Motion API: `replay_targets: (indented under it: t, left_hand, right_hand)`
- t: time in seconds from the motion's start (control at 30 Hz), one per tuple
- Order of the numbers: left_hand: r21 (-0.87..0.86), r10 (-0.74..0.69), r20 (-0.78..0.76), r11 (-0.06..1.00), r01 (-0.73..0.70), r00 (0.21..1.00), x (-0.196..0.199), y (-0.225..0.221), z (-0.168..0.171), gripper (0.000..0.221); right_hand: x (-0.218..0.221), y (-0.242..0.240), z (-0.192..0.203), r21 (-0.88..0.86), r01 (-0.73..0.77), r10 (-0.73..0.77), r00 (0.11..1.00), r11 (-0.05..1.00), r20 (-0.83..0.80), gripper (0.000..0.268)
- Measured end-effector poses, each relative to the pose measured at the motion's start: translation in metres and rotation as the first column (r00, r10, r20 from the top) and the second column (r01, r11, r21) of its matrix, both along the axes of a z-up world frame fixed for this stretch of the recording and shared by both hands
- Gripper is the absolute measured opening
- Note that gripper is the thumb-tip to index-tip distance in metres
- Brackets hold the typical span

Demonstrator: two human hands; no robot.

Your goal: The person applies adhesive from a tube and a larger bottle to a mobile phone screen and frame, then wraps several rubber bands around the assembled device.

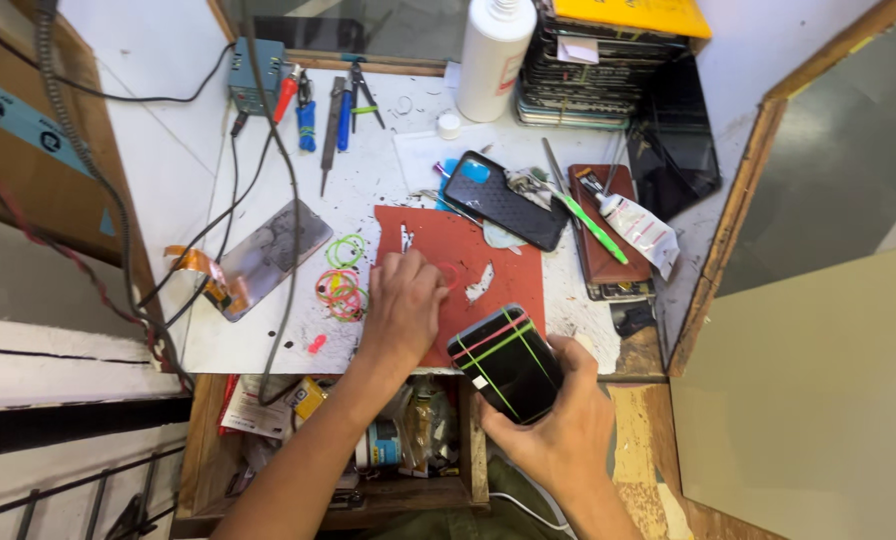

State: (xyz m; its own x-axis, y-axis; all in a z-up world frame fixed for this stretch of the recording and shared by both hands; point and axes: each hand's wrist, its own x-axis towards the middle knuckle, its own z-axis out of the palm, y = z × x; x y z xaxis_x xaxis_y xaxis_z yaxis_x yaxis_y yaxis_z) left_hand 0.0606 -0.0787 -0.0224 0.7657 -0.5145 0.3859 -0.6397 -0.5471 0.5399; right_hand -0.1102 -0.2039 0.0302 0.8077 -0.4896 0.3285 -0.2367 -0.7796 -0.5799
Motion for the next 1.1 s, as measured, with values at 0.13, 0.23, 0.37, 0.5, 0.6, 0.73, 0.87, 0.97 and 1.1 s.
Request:
replay_targets:
  t: [0.13,0.23,0.37,0.5,0.6,0.73,0.87,0.97,1.1]
  left_hand:
    - [-0.129,-0.028,0.105,0.991,0.041,0.994,-0.007,0.009,0.000,0.013]
    - [-0.408,-0.199,-0.595,0.910,-0.079,0.779,-0.020,0.025,0.007,0.004]
    - [-0.601,-0.352,-0.723,0.744,-0.291,0.595,-0.034,0.045,0.019,0.013]
    - [-0.809,-0.644,-0.586,0.501,-0.308,0.492,-0.050,0.054,0.016,0.028]
    - [-0.813,-0.663,-0.578,0.514,-0.273,0.475,-0.059,0.050,0.011,0.032]
    - [-0.789,-0.727,-0.613,0.578,-0.207,0.309,-0.069,0.046,0.031,0.081]
    - [-0.738,-0.691,-0.666,0.666,-0.109,0.281,-0.059,0.040,0.035,0.095]
    - [-0.659,-0.624,-0.752,0.704,-0.265,0.215,-0.038,0.031,0.016,0.091]
    - [-0.681,-0.600,-0.729,0.589,-0.435,0.329,-0.038,0.036,0.020,0.092]
  right_hand:
    - [0.002,-0.011,-0.007,0.624,-0.186,0.164,0.982,0.759,0.094,0.092]
    - [0.000,-0.019,-0.015,0.856,-0.250,0.220,0.961,0.452,0.165,0.089]
    - [0.000,-0.019,-0.017,0.901,-0.257,0.223,0.957,0.351,0.186,0.086]
    - [0.006,-0.018,-0.008,0.897,-0.277,0.230,0.951,0.345,0.205,0.089]
    - [0.012,-0.020,0.005,0.768,-0.354,0.274,0.931,0.533,0.240,0.088]
    - [0.019,-0.030,0.027,0.273,-0.237,0.252,0.967,0.932,-0.022,0.086]
    - [0.016,-0.039,0.028,-0.133,-0.686,0.628,0.715,0.715,-0.308,0.074]
    - [0.006,-0.028,0.006,-0.180,-0.923,0.936,0.351,0.342,-0.021,0.080]
    - [-0.015,-0.004,-0.023,0.504,-0.741,0.344,0.660,0.444,0.668,0.075]
